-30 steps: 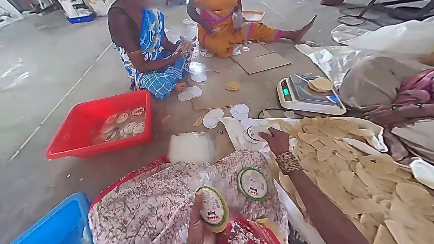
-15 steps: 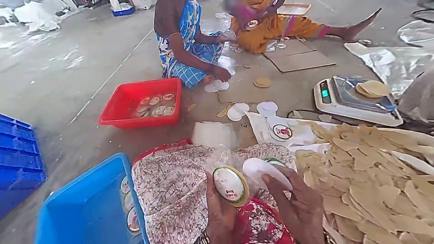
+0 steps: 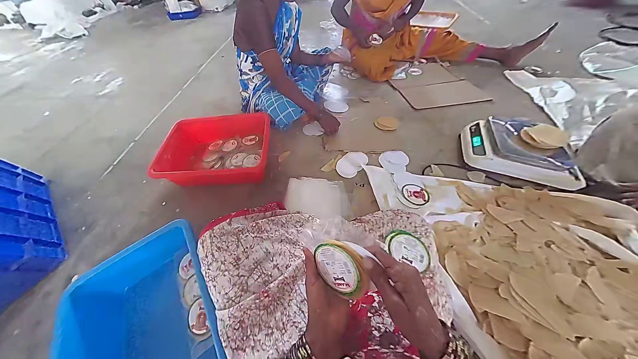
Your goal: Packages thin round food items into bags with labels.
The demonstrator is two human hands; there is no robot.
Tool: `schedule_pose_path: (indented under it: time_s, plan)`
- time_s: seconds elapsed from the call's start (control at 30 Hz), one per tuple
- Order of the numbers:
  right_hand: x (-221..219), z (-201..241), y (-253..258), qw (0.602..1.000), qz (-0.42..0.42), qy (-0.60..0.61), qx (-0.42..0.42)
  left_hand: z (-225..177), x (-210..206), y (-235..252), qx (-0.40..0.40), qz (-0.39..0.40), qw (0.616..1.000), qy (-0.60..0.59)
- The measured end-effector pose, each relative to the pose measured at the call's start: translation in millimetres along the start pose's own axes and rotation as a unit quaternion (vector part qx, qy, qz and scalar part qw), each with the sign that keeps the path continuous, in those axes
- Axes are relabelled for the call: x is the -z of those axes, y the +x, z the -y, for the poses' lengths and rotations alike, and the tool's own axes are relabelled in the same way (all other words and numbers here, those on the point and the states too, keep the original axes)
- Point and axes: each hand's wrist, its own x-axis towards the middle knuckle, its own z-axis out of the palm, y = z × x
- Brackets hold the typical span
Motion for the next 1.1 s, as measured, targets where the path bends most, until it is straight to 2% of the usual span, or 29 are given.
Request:
schedule_pose_path:
  time_s: [0.13, 0.23, 0.3, 0.33, 0.43, 0.53, 0.6, 0.67, 0.73, 0.8, 0.87, 0.9, 1.0, 1.1]
  plan:
    - [-6.0, -4.0, -4.0, 0.995, 0.050, 0.067, -0.045, 0.3, -1.7, -1.5, -0.010, -0.010, 1.000, 0.010]
    - [-13.2, -4.0, -7.3, 0.991, 0.043, 0.098, -0.075, 2.0, -4.3, -2.1, -0.024, -0.017, 1.000, 0.011]
    - [-16.9, -0.3, -8.8, 0.980, 0.040, 0.148, -0.125, 2.6, -3.9, -1.7, -0.049, 0.000, 0.998, 0.027]
    - [-18.4, 1.9, -8.8, 0.966, 0.033, 0.202, -0.155, 2.2, -2.8, -0.6, -0.065, 0.019, 0.997, 0.045]
    - [-21.7, 5.2, -7.7, 0.892, -0.004, 0.391, -0.227, -4.0, -4.0, 2.9, -0.117, 0.060, 0.985, 0.109]
    - [-13.8, 0.4, -8.9, 0.852, -0.030, 0.441, -0.282, -12.0, -6.2, 9.6, -0.183, 0.068, 0.970, 0.147]
    - [-1.6, -3.9, -12.6, 0.868, -0.060, 0.418, -0.263, -16.9, -6.1, 14.0, -0.226, 0.049, 0.958, 0.172]
    - [16.5, -14.8, -21.1, 0.915, -0.079, 0.349, -0.184, -20.3, -5.9, 16.6, -0.233, 0.017, 0.954, 0.190]
    - [37.6, -35.4, -33.4, 0.968, -0.069, 0.222, -0.095, -21.4, -0.6, 17.7, -0.219, 0.009, 0.953, 0.209]
    - [53.7, -57.8, -47.1, 0.997, -0.035, 0.055, -0.041, -17.5, 7.9, 19.2, -0.207, 0.001, 0.950, 0.235]
    - [55.3, -71.0, -57.2, 0.994, 0.005, -0.110, -0.016, -10.1, 17.3, 20.8, -0.195, -0.012, 0.948, 0.250]
    - [50.7, -73.3, -60.0, 0.988, 0.023, -0.150, -0.016, -7.3, 21.0, 22.3, -0.185, -0.023, 0.949, 0.254]
    - [37.9, -72.1, -59.1, 0.985, 0.056, -0.160, -0.042, -3.2, 24.1, 25.0, -0.160, -0.055, 0.946, 0.277]
    - [31.7, -71.1, -53.3, 0.976, 0.082, -0.198, -0.034, -8.8, 31.4, 24.8, -0.156, 0.008, 0.934, 0.321]
